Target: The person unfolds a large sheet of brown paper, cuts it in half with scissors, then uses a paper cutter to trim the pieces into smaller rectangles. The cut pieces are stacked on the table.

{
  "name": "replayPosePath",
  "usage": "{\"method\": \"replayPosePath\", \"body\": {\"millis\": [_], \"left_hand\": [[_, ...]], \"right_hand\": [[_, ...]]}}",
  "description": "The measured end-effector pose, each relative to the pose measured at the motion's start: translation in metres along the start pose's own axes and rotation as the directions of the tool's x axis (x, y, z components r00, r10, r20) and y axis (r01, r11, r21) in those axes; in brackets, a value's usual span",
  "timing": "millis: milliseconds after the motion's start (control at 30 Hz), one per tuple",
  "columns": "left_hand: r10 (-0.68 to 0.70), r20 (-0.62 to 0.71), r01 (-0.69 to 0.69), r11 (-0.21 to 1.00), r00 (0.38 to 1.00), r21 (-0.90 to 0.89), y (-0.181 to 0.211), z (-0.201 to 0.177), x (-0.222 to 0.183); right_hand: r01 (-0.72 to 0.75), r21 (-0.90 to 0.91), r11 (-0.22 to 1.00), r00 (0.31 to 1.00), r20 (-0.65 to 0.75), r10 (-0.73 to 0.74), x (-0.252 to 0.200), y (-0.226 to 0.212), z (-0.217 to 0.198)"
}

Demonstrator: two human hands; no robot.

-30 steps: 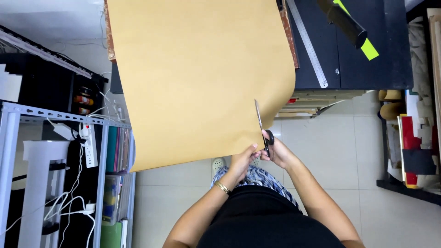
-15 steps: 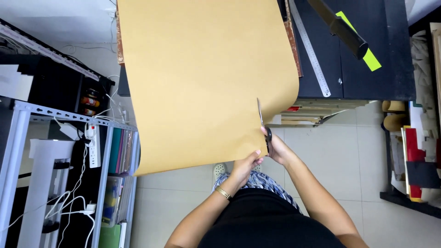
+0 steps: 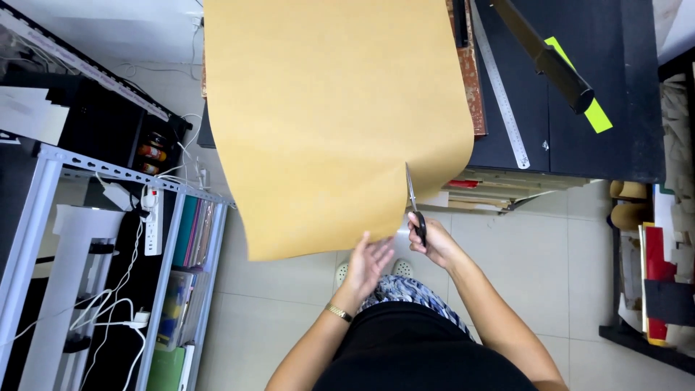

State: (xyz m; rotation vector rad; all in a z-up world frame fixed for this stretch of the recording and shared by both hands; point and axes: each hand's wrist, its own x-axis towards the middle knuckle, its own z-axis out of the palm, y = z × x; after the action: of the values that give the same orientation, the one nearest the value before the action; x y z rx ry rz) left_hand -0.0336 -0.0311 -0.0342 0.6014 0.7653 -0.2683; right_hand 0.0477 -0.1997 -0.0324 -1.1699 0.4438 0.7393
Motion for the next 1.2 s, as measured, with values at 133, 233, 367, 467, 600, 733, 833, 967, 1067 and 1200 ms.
{"method": "replayPosePath", "body": {"millis": [133, 233, 367, 467, 600, 733, 833, 967, 1067, 1200], "left_hand": [[-0.003, -0.077, -0.017, 0.966, 0.997, -0.259, -0.023, -0.069, 0.059], [0.005, -0.075, -0.023, 0.971, 0.997, -0.236, -0.035, -0.083, 0.082], [-0.073, -0.027, 0.066, 0.976, 0.997, -0.207, -0.033, -0.077, 0.089], [-0.057, -0.04, 0.044, 0.964, 0.998, -0.261, -0.046, -0.09, 0.114], [-0.055, -0.073, 0.029, 0.946, 0.996, -0.322, -0.056, -0.098, 0.141], [-0.059, -0.111, -0.003, 0.872, 0.992, -0.49, -0.04, -0.096, 0.172], [-0.047, -0.102, -0.013, 0.857, 0.994, -0.516, -0.032, -0.098, 0.172], [-0.186, -0.186, 0.092, 0.901, 0.965, -0.423, -0.023, -0.108, 0.203], [-0.24, -0.23, 0.147, 0.921, 0.943, -0.359, -0.029, -0.131, 0.192], [-0.165, -0.201, 0.075, 0.917, 0.966, -0.391, -0.01, -0.125, 0.188]], "right_hand": [[-0.021, 0.029, 0.999, 0.999, 0.026, 0.02, 0.0, 0.011, 0.0], [-0.023, 0.028, 0.999, 0.999, 0.036, 0.022, 0.006, 0.02, -0.001], [-0.008, 0.024, 1.0, 0.999, 0.038, 0.007, 0.017, 0.027, -0.003], [0.064, 0.051, 0.997, 0.996, 0.057, -0.067, 0.041, 0.058, -0.016], [0.078, 0.032, 0.996, 0.994, 0.077, -0.08, 0.05, 0.075, -0.02], [0.162, -0.03, 0.986, 0.975, 0.158, -0.155, 0.074, 0.085, -0.038], [0.16, -0.043, 0.986, 0.965, 0.215, -0.147, 0.058, 0.079, -0.048], [0.195, -0.074, 0.978, 0.968, 0.173, -0.18, 0.072, 0.085, -0.068], [0.172, -0.071, 0.983, 0.968, 0.2, -0.155, 0.063, 0.079, -0.073], [0.173, -0.073, 0.982, 0.963, 0.223, -0.153, 0.06, 0.081, -0.069]]}}
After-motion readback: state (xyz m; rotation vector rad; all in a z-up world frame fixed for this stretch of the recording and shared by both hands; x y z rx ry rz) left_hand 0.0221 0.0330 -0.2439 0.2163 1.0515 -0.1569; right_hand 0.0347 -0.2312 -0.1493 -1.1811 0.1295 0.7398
